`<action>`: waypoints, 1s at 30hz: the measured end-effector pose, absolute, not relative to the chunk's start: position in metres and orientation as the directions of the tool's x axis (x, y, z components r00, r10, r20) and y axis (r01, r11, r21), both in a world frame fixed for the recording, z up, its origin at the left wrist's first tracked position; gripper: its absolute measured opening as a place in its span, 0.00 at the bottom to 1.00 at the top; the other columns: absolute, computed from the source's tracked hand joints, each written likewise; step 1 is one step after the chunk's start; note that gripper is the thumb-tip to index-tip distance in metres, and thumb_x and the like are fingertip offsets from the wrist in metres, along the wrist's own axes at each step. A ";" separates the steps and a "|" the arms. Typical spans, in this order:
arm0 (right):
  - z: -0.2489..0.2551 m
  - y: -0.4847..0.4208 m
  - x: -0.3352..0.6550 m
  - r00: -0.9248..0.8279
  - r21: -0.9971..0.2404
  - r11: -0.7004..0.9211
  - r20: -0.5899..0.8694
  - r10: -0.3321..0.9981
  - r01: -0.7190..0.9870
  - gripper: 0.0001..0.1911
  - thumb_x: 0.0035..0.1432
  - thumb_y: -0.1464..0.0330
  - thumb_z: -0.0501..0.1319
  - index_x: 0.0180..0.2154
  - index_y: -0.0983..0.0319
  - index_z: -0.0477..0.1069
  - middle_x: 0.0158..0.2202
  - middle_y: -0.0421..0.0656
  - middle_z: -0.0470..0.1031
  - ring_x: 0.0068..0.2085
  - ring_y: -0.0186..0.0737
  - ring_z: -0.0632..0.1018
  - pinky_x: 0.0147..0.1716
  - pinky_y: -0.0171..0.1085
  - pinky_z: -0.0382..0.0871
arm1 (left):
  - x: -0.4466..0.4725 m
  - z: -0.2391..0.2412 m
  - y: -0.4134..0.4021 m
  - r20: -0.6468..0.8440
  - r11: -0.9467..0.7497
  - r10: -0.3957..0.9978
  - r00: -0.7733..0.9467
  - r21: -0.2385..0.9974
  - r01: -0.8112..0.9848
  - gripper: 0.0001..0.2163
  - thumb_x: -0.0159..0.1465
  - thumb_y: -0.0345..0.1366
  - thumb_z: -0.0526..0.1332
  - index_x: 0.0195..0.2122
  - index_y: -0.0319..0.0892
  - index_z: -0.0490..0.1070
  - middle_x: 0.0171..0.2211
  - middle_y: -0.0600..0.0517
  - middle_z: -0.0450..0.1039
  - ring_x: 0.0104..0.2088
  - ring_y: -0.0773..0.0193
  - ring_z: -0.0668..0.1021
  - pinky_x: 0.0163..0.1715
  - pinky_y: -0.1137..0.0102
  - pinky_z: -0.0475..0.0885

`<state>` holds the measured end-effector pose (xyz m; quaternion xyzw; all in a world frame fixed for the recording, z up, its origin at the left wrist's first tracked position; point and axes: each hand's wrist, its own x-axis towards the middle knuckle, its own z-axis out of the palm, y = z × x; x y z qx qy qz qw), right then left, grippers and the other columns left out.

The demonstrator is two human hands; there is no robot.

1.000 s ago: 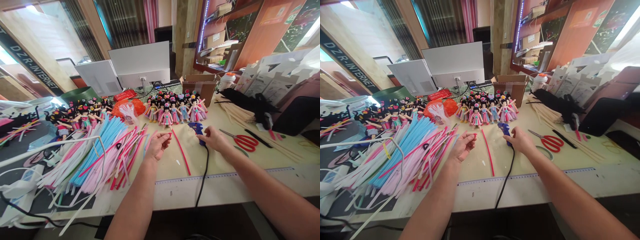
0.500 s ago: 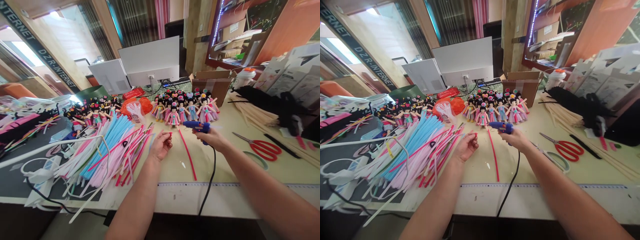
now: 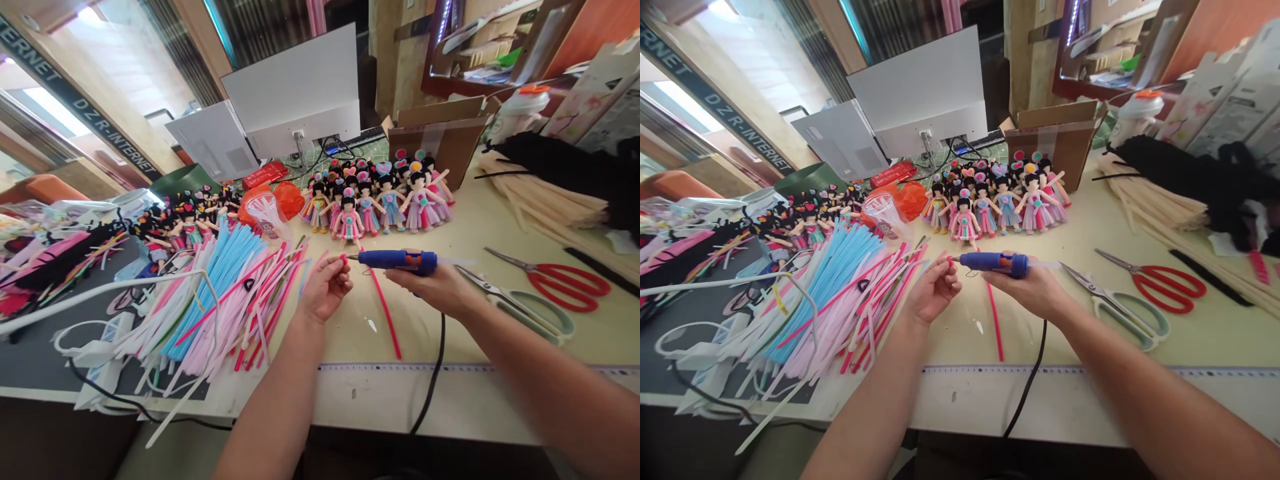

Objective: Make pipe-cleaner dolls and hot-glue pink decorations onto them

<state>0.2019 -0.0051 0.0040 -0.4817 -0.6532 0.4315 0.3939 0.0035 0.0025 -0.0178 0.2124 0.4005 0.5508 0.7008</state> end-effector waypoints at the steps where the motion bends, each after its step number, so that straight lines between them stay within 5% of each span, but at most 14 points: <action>1: 0.003 -0.005 0.202 -0.223 -0.944 0.165 0.101 0.970 0.286 0.14 0.49 0.54 0.62 0.28 0.58 0.73 0.22 0.38 0.69 0.25 0.36 0.69 0.21 0.34 0.62 | 0.004 -0.017 0.002 -0.323 0.301 0.944 0.075 0.742 -0.599 0.07 0.52 0.30 0.69 0.30 0.39 0.71 0.23 0.56 0.71 0.21 0.76 0.69 0.24 0.77 0.65; 17: 0.002 -0.006 0.197 -0.192 -0.958 0.198 0.158 0.969 0.207 0.13 0.48 0.58 0.63 0.21 0.58 0.66 0.19 0.34 0.60 0.22 0.31 0.62 0.21 0.34 0.60 | 0.005 -0.014 -0.001 -0.301 0.298 0.947 0.113 0.690 -0.660 0.04 0.54 0.27 0.68 0.29 0.38 0.73 0.23 0.55 0.73 0.20 0.76 0.71 0.23 0.78 0.65; 30: 0.005 -0.008 0.195 -0.178 -0.960 0.181 0.143 0.974 0.216 0.10 0.47 0.59 0.62 0.25 0.58 0.71 0.19 0.35 0.63 0.22 0.32 0.64 0.22 0.34 0.60 | 0.006 -0.014 -0.001 -0.290 0.291 0.950 0.116 0.687 -0.666 0.04 0.55 0.27 0.67 0.28 0.38 0.73 0.23 0.54 0.73 0.20 0.76 0.71 0.23 0.78 0.65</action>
